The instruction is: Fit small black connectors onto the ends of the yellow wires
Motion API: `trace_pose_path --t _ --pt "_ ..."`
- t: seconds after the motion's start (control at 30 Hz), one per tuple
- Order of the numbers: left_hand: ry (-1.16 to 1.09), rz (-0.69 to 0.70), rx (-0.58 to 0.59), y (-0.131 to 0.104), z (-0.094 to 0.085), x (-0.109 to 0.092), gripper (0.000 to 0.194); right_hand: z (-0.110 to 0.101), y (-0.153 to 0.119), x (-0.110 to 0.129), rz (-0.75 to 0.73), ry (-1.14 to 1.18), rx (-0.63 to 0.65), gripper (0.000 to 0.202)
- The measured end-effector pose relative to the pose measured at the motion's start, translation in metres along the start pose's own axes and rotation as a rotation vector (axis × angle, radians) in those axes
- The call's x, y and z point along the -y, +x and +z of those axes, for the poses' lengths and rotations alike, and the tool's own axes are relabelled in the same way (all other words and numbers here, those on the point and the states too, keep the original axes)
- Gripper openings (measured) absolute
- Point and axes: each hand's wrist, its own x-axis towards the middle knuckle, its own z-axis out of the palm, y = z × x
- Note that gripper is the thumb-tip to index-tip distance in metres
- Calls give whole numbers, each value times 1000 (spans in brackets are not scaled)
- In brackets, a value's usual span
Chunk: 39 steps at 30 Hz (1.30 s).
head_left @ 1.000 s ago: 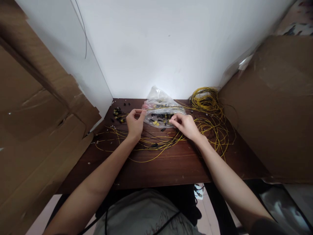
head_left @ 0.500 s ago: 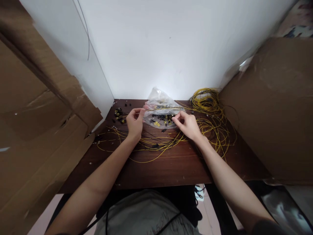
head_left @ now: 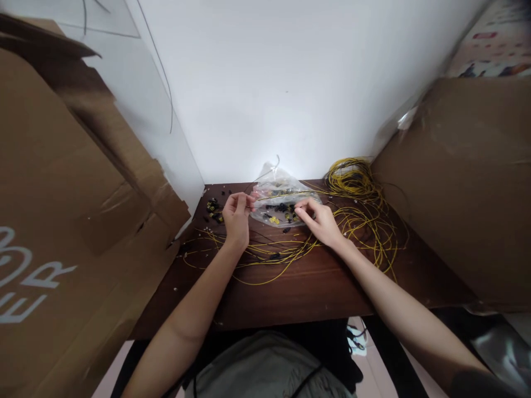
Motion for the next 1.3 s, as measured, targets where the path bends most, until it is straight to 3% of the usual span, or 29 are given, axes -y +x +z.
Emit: trace_pose_path --t 0.13,0.33,0.53,0.67,0.8,0.93,1.03,1.13,1.3 --pt "49 23 9 -2 2 -4 19 7 -2 4 -4 76 -45 22" --pt "46 -72 102 -7 5 -7 17 18 -4 0 -69 44 -108 20" --pt "29 -164 178 -12 8 -8 18 15 -5 2 -12 -2 -199 20" --pt "-77 -282 239 -9 8 -14 22 15 -3 9 -6 -30 -157 22" --pt "-117 -354 263 -2 1 -14 14 17 1 20 -35 -12 -3 28" --pt "105 -269 304 5 -9 -3 15 20 6 27 -32 53 177 31" --pt "402 -127 419 6 -13 8 19 24 12 29 -24 50 247 30" --pt "531 2 512 3 -15 17 22 30 19 28 -33 -14 251 30" --pt "661 89 624 0 -20 26 25 42 19 21 -40 -172 209 30"
